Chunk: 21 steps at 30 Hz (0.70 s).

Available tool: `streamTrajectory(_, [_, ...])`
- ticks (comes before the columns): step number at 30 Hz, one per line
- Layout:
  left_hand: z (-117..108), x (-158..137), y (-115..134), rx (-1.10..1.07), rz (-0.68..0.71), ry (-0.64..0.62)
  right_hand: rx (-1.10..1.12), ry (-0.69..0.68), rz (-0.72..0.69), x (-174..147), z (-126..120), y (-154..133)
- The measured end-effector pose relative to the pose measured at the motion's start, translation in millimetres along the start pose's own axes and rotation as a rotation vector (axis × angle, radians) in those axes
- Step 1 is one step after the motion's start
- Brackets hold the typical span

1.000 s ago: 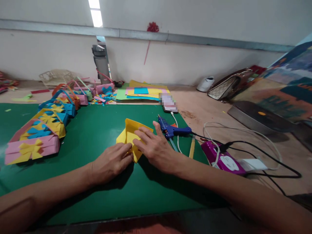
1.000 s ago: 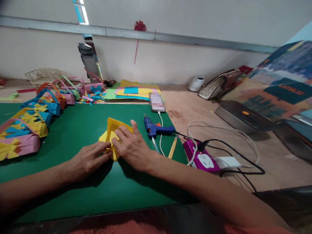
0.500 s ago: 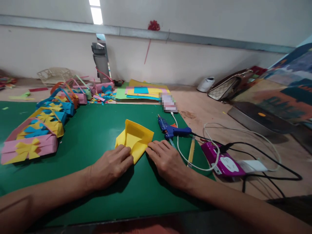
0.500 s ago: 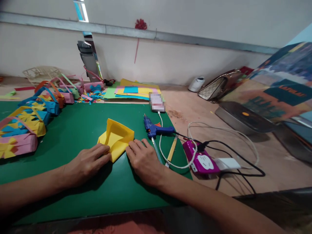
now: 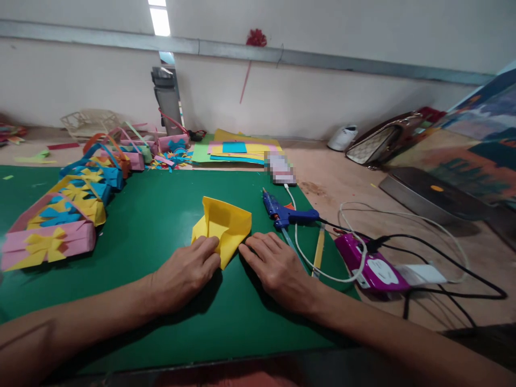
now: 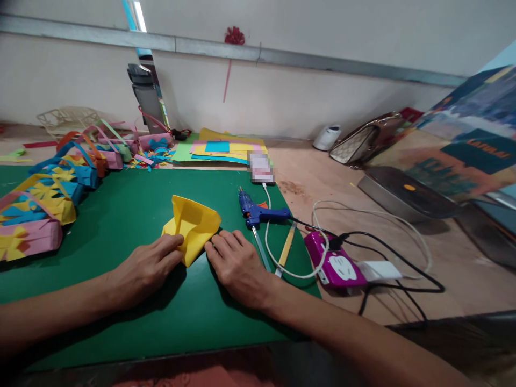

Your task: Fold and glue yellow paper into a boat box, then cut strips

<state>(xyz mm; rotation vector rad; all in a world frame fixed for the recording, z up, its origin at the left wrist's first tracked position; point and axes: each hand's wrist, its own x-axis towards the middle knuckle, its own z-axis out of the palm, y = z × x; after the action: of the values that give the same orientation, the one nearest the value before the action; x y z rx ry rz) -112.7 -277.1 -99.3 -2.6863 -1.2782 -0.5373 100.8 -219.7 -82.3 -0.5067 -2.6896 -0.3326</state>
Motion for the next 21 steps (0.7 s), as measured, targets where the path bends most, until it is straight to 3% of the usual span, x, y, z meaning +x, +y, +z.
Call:
streamTrajectory(9, [-1.8, 2.7, 1.2, -0.003, -0.002, -0.055, 0.038, 0.039, -0.051, 0.1, 0.1, 1.9])
streamTrajectory(14, [-1.7, 2.5, 2.2, 0.021, -0.018, -0.041, 0.041, -0.029, 0.007, 1.8, 0.1, 0.9])
streamTrajectory(21, [-4.4, 4.2, 3.5, 0.038, -0.017, -0.061, 0.015, -0.026, -0.034, 1.0, 0.5, 0.4])
